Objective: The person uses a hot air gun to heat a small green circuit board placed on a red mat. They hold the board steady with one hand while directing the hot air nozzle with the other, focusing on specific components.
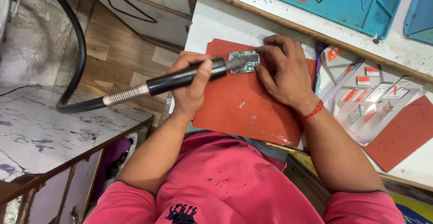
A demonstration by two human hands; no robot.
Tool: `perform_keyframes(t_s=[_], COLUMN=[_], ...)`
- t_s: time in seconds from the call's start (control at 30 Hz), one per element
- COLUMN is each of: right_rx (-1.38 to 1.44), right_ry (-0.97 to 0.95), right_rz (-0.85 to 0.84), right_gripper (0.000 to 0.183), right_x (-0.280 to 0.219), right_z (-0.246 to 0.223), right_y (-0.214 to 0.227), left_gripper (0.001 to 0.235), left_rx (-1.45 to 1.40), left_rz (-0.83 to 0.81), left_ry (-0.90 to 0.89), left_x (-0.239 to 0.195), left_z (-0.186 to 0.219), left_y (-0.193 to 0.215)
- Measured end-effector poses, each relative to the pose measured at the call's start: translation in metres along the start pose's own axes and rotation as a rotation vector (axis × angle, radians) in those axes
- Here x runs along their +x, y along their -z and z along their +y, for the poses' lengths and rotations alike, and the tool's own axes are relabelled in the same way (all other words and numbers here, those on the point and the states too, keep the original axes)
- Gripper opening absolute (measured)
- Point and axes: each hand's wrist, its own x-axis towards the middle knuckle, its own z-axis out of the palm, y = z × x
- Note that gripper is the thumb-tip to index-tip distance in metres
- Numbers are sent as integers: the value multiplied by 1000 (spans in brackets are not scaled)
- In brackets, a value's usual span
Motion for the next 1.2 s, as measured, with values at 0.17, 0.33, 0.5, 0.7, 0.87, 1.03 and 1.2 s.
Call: perform_keyframes(t_s=[0.17, 0.33, 0.5, 0.7, 0.87, 1.03, 1.2], right_rx=[15, 36, 34, 26, 25, 11, 17], right_ry=[-27, -32, -27, -21, -24, -12, -14], right_rz=[21, 58, 61, 48, 42, 37, 29], right_gripper=[35, 33, 34, 36, 35, 36, 35], right_x=[1, 1, 0, -1, -1, -1, -2], right_z=[-4, -4, -2, -1, -1, -2, -1], right_y=[-1, -1, -1, -2, -1, -1, -2], left_gripper=[24, 25, 27, 27, 24, 23, 22], left_rx=[54, 101, 88, 15, 137, 158, 140], left_rz=[8, 6, 80, 52, -3, -51, 13], left_ry=[20, 9, -3, 63, -15, -33, -6], left_x=[2, 6, 6, 4, 3, 6, 7], left_z=[9, 9, 10, 10, 9, 12, 13], left_y=[-2, -2, -6, -6, -5, -5, -2])
